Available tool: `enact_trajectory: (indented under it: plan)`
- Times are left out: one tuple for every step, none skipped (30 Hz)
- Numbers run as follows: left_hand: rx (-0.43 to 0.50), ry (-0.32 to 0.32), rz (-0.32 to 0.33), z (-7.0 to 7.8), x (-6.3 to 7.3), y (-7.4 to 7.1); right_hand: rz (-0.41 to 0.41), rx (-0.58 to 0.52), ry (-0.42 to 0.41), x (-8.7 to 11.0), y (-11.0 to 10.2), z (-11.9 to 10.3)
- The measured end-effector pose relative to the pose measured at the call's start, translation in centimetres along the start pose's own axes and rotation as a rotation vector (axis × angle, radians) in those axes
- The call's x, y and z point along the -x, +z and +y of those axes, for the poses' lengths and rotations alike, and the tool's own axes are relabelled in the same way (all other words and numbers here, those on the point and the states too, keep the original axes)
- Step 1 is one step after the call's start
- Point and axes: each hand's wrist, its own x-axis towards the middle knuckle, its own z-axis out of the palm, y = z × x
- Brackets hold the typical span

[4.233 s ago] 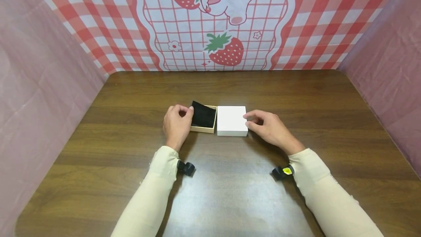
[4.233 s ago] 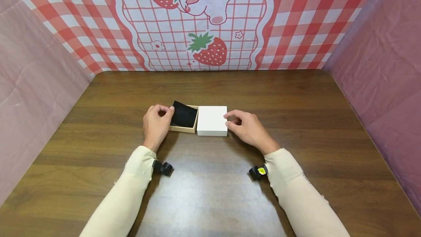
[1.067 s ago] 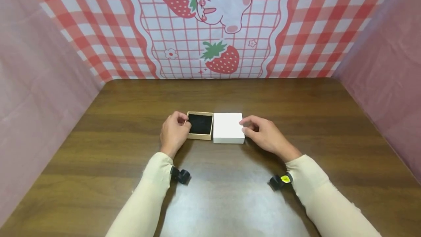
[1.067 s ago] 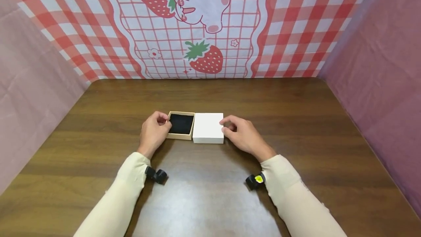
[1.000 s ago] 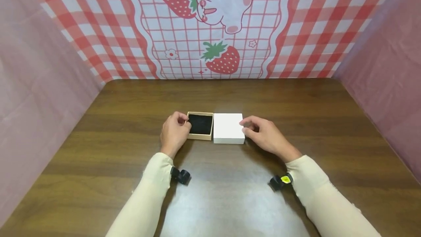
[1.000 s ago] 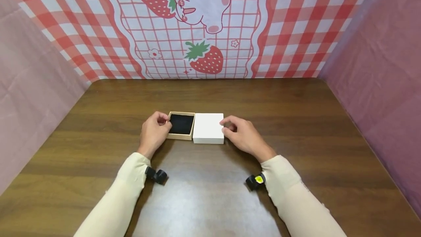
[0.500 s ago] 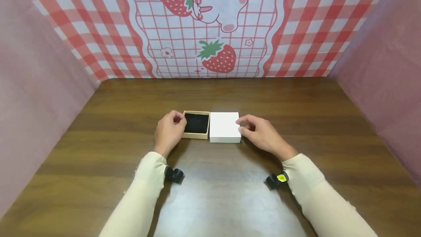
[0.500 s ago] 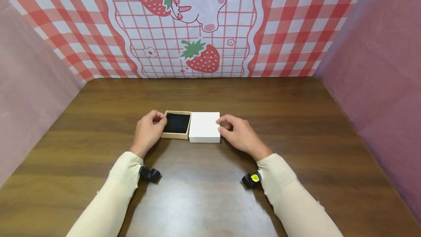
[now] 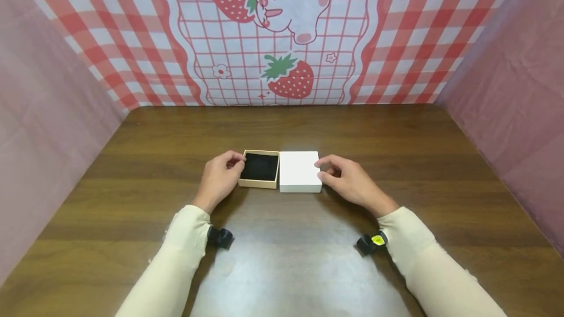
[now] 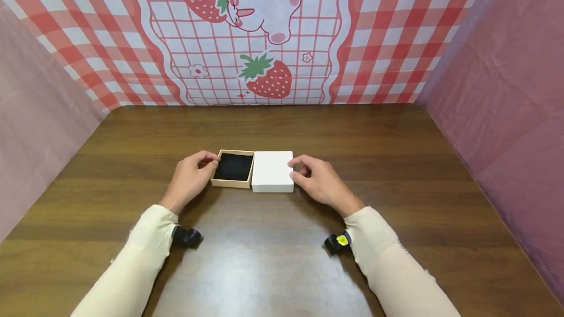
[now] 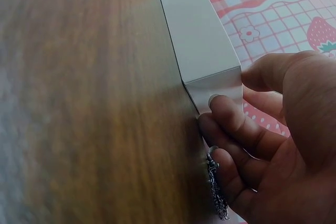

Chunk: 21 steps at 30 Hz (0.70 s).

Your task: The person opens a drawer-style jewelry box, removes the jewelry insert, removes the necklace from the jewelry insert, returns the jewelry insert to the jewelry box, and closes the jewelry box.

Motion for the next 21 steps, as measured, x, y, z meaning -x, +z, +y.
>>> enact_trajectory:
  plan:
    - [-0.001,0.013,-0.021,-0.1,0.0,-0.2,0.001,-0.003,0.003,0.0,0.0,0.0]
    - [-0.004,0.026,-0.045,-0.2,0.1,-0.4,0.002,-0.004,0.006,0.0,0.0,0.0]
    - [-0.006,0.039,-0.071,-0.2,0.1,-0.6,0.002,-0.006,0.008,0.0,0.0,0.0]
    - [-0.009,0.05,-0.096,-0.3,0.2,-0.9,0.0,-0.008,0.013,0.0,0.1,0.0]
    - [-0.009,0.06,-0.121,-0.4,0.3,-1.1,-0.002,-0.008,0.016,0.0,0.0,0.0]
    - [-0.011,0.069,-0.142,-0.5,0.4,-1.2,-0.004,-0.008,0.02,0.0,0.0,0.0]
    - [-0.012,0.077,-0.162,-0.6,0.4,-1.3,-0.004,-0.006,0.021,0.1,-0.1,0.0]
    - [-0.014,0.082,-0.18,-0.6,0.5,-1.4,-0.005,-0.007,0.024,0.1,-0.1,0.0]
    - [-0.016,0.086,-0.197,-0.7,0.5,-1.5,-0.005,-0.005,0.028,0.2,-0.2,0.0]
    - [-0.02,0.088,-0.21,-0.8,0.5,-1.5,-0.005,-0.004,0.029,0.2,-0.1,0.0]
    - [-0.025,0.09,-0.224,-0.8,0.6,-1.6,-0.005,-0.003,0.028,0.3,-0.1,0.0]
    - [-0.031,0.093,-0.235,-0.9,0.6,-1.6,-0.005,-0.003,0.027,0.3,0.0,0.0]
    - [-0.04,0.101,-0.245,-0.9,0.7,-1.7,-0.004,-0.004,0.026,0.3,0.0,0.0]
    - [-0.051,0.111,-0.254,-1.0,0.7,-1.7,-0.002,-0.005,0.026,0.3,0.1,0.1]
    - [-0.061,0.123,-0.262,-1.0,0.7,-1.7,-0.001,-0.007,0.023,0.3,0.1,0.1]
    - [-0.071,0.136,-0.268,-1.0,0.8,-1.8,-0.001,-0.008,0.021,0.3,0.1,0.1]
    - [-0.079,0.15,-0.272,-0.9,0.8,-1.8,0.001,-0.009,0.02,0.2,0.1,0.2]
    - [-0.088,0.165,-0.274,-0.9,0.7,-1.8,0.004,-0.011,0.02,0.2,0.1,0.2]
    - [-0.098,0.18,-0.274,-0.9,0.7,-1.8,0.006,-0.013,0.021,0.2,0.1,0.2]
    - [-0.106,0.192,-0.274,-0.9,0.7,-1.8,0.006,-0.015,0.021,0.1,0.1,0.2]
    - [-0.114,0.207,-0.273,-0.9,0.6,-1.8,0.007,-0.014,0.021,0.1,0.1,0.2]
